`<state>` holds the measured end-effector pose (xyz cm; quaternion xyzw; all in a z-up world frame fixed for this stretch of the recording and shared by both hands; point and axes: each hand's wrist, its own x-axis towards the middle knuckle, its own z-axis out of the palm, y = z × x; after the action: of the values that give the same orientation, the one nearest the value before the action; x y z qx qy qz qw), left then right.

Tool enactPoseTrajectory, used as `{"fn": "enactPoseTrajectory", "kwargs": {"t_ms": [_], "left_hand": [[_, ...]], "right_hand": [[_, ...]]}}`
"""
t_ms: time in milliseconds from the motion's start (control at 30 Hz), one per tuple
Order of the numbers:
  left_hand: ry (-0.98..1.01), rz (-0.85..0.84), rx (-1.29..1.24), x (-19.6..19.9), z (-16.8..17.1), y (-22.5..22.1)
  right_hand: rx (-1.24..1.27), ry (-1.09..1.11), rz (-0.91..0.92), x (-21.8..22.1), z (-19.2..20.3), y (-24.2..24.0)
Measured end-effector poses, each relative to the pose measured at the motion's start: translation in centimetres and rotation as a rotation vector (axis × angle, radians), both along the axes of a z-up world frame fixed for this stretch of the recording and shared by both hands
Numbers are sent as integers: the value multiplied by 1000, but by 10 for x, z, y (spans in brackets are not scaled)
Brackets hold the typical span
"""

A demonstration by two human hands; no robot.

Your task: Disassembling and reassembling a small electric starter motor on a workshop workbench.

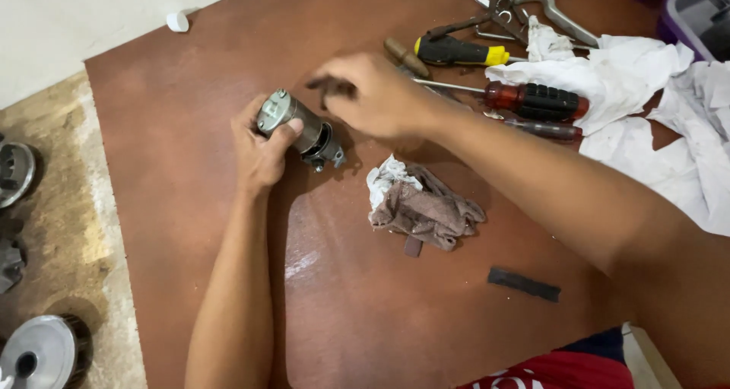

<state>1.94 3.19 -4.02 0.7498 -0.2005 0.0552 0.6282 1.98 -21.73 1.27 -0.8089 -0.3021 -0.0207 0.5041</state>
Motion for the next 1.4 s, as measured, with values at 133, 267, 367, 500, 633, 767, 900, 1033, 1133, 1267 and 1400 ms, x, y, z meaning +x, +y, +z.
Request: {"fn": "enactPoseTrajectory", "kwargs": {"t_ms": [133,267,367,500,633,767,900,1033,1133,1267,1400], "left_hand": [[-24,-9,-17,1,-2,-3],[0,14,-38,2,-4,-2],[10,12,-45,3,-7,0],[40,-21,-72,3,-4,0],[30,-29,-36,4,-5,5],[45,-23,-44,3,-6,6],[33,-53,-49,2,-2,5],[44,-39,-42,2,-2,5],[67,-55,-73,0,1,4],[65,-119,-49,-5,11,2],[58,-131,2,-7,17,-3]], "right_hand": [[-84,209,6,-27,-30,-8],[-130,-205,-96,-42,-49,0],[-170,-323,-179,-44,-59,9],[-184,-315,-201,-40,-69,12],[-179,-269,-190,-40,-70,12],[-199,-256,-192,-40,-68,13],[-211,-283,-190,-39,-72,14],[-235,-228,-177,-39,-70,14],[-239,-267,-178,-40,-73,13],[-220,-289,-191,-44,-69,12],[-245,-270,-183,-44,-66,10]]}}
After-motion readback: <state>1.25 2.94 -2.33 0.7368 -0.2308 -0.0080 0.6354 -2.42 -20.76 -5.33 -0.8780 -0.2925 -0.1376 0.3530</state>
